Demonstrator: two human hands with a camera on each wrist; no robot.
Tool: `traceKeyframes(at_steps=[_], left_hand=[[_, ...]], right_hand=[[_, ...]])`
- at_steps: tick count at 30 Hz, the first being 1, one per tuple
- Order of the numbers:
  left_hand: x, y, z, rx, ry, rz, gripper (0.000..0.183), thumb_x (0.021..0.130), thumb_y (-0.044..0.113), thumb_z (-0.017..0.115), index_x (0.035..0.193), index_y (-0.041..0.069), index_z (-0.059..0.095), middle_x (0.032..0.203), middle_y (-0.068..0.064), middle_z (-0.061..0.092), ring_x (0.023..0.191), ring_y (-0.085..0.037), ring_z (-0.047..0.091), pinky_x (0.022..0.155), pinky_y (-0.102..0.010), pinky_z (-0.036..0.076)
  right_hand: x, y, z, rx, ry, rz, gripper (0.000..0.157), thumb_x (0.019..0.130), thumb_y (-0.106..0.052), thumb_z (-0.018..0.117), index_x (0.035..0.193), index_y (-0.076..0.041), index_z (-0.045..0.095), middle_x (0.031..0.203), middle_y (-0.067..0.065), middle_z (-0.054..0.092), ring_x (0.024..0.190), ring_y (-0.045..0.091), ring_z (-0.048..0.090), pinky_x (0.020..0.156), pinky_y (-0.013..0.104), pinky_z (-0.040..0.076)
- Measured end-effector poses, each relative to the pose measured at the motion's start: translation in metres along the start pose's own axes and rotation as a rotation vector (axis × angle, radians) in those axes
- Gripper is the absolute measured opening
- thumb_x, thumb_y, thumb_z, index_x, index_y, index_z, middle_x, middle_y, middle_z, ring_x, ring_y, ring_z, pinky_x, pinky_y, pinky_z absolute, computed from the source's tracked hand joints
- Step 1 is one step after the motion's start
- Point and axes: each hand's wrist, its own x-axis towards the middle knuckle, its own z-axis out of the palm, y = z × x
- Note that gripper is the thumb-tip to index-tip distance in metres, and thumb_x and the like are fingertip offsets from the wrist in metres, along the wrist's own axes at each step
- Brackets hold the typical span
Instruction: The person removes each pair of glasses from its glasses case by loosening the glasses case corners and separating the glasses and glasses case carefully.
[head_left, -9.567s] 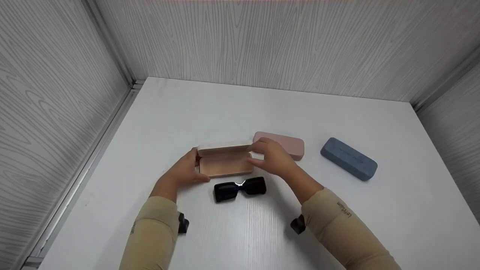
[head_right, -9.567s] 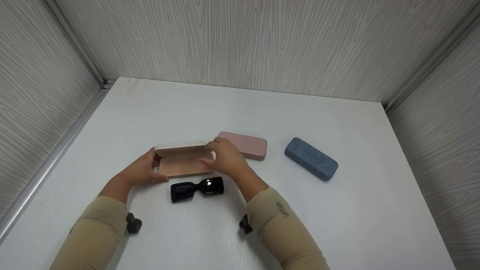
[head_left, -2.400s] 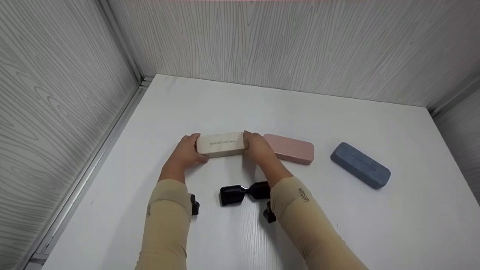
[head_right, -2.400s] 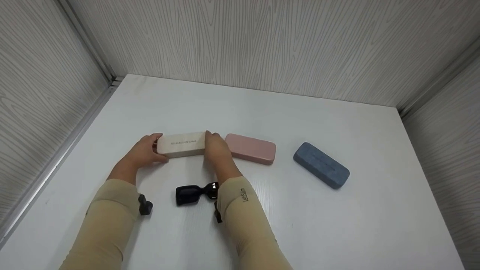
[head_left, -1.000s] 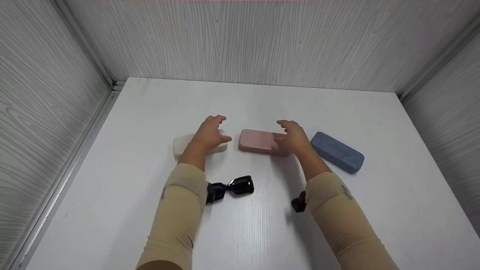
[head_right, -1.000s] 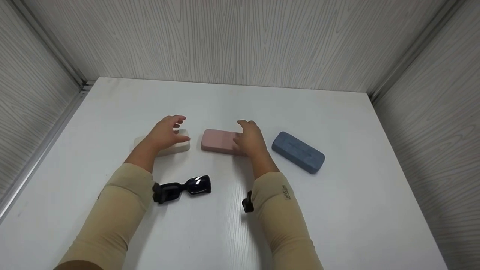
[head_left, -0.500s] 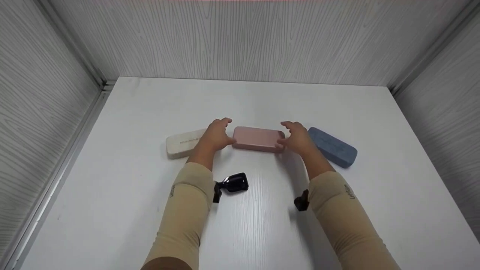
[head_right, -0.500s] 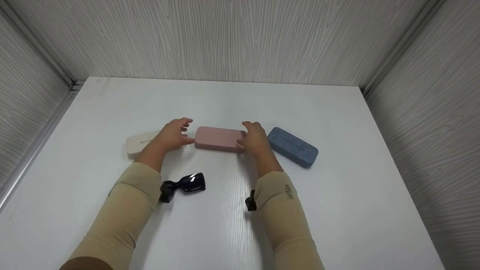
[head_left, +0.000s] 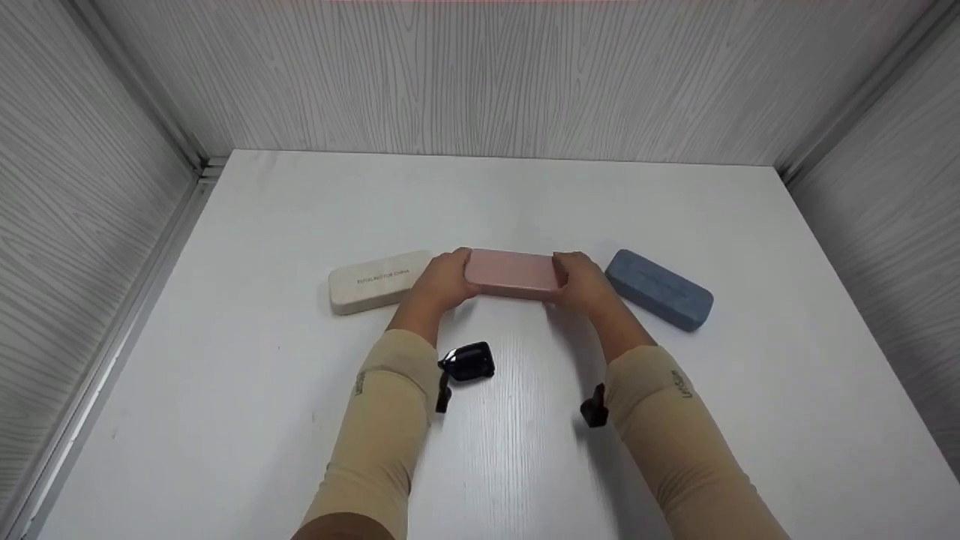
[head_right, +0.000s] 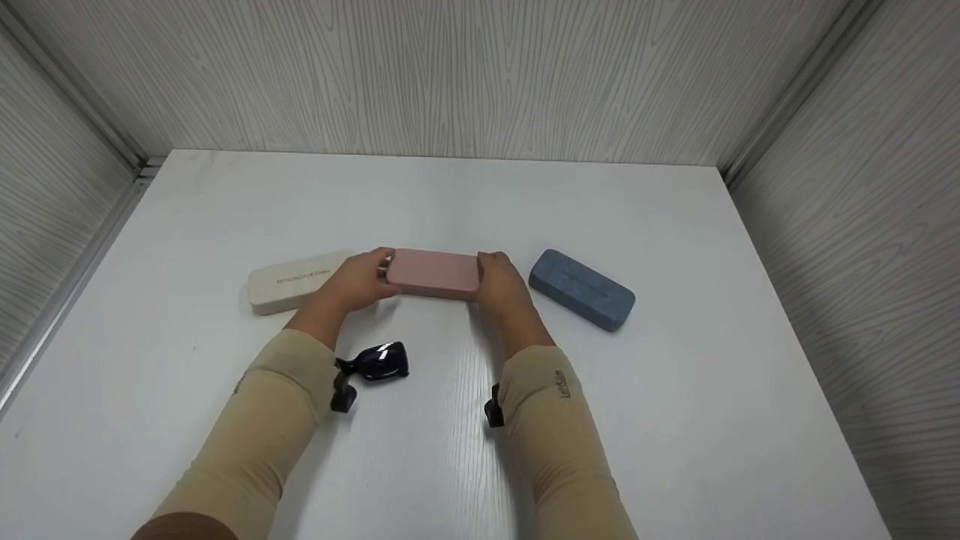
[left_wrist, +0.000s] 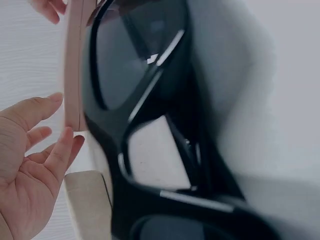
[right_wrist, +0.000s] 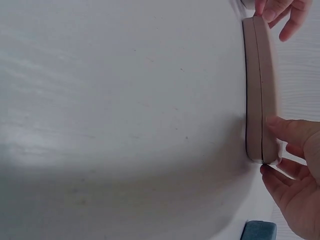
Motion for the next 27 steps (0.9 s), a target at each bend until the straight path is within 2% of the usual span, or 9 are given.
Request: traceKeyframes(at_steps=[6,10,13,21,27], left_hand=[[0.001,0.0,0.01,0.052,0.002,0.006,0.07,0.081,0.01,0.062,0.143,0.01,0.029,0.132,-0.014,0.045,0.123,-0.025,0.041,0.107,-0.035,0.027],[0.004,0.002,0.016,0.072,0.005,-0.029,0.064,0.089,0.013,0.053,0.145,0.01,0.023,0.135,-0.016,0.04,0.127,-0.027,0.038,0.108,-0.038,0.027],[0.005,0.004,0.017,0.093,0.004,-0.046,0.056,0.092,0.018,0.047,0.144,0.01,0.028,0.133,-0.015,0.042,0.127,-0.027,0.038,0.108,-0.038,0.026],[0.006,0.005,0.016,0.119,0.012,-0.036,0.042,0.094,0.026,0.041,0.132,0.009,0.047,0.129,-0.01,0.051,0.125,-0.025,0.04,0.108,-0.036,0.026],[0.003,0.008,0.014,0.072,0.042,-0.039,0.032,0.091,0.025,0.051,0.119,0.011,0.059,0.12,-0.007,0.058,0.119,-0.024,0.048,0.105,-0.035,0.032]], right_hand=[[-0.001,-0.001,0.009,0.003,0.025,0.022,0.073,0.083,-0.03,0.066,0.142,-0.005,0.029,0.142,0.016,0.032,0.132,0.03,0.029,0.11,0.042,0.022],[-0.002,-0.001,0.011,-0.008,0.041,0.047,0.072,0.083,-0.03,0.066,0.142,-0.008,0.031,0.141,0.014,0.033,0.131,0.03,0.03,0.109,0.042,0.024],[-0.003,0.0,0.012,-0.014,0.044,0.061,0.071,0.082,-0.029,0.067,0.142,-0.01,0.033,0.141,0.013,0.034,0.131,0.029,0.031,0.109,0.041,0.024],[-0.005,0.003,0.009,0.003,0.039,0.047,0.073,0.078,-0.022,0.071,0.14,-0.008,0.035,0.14,0.013,0.036,0.13,0.029,0.032,0.108,0.043,0.025],[-0.008,0.005,0.002,0.003,0.042,0.023,0.075,0.074,-0.017,0.075,0.139,-0.009,0.038,0.14,0.013,0.037,0.13,0.03,0.032,0.108,0.043,0.024]])
